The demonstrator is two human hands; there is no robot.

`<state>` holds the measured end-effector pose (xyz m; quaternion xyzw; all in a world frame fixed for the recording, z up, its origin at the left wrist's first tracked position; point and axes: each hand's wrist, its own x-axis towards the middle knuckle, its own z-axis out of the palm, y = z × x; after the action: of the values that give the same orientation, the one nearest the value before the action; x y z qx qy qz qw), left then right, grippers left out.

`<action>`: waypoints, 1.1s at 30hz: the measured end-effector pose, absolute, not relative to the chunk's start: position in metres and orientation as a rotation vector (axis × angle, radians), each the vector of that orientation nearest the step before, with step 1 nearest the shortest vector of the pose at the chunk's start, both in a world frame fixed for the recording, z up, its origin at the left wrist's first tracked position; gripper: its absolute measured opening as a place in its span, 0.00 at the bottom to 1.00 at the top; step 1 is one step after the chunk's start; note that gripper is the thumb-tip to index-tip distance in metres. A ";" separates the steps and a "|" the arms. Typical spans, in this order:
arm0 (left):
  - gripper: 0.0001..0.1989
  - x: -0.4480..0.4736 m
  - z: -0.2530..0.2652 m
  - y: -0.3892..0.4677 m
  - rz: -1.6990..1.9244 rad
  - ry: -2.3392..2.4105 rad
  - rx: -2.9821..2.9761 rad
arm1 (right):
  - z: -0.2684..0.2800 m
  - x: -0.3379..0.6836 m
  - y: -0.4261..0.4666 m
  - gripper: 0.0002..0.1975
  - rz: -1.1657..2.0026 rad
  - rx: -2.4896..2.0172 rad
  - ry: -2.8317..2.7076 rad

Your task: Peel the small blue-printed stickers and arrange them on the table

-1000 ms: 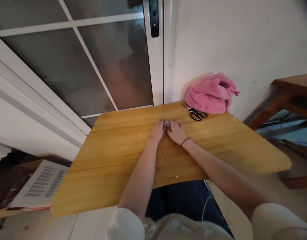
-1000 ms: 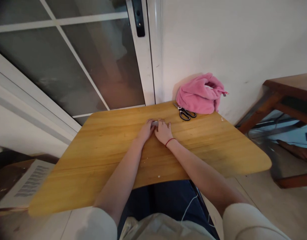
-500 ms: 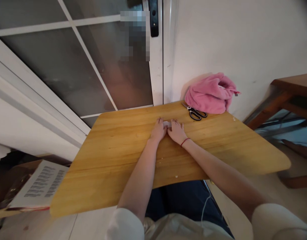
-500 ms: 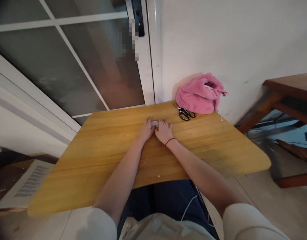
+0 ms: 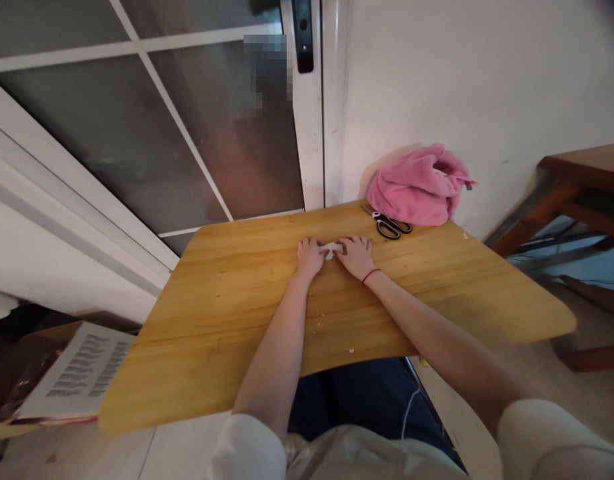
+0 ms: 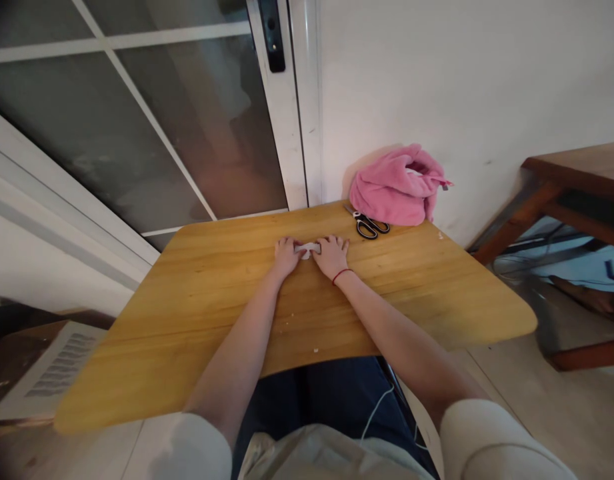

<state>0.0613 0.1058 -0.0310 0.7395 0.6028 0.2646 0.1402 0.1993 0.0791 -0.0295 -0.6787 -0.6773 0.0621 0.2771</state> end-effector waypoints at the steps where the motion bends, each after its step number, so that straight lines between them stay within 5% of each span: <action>1: 0.11 0.061 -0.031 0.106 0.768 1.741 2.131 | -0.029 0.200 0.080 0.15 0.172 -1.819 -1.824; 19: 0.11 0.061 -0.031 0.107 0.786 1.666 2.108 | -0.024 0.206 0.091 0.20 0.262 -1.767 -1.978; 33: 0.07 0.059 -0.029 0.104 0.992 1.415 1.925 | -0.030 0.211 0.098 0.10 0.345 -1.556 -1.924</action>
<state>0.0592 0.1041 -0.0286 0.7157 0.5262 0.3687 0.2738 0.2105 0.0976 -0.0302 -0.5908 -0.7307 0.1309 0.3160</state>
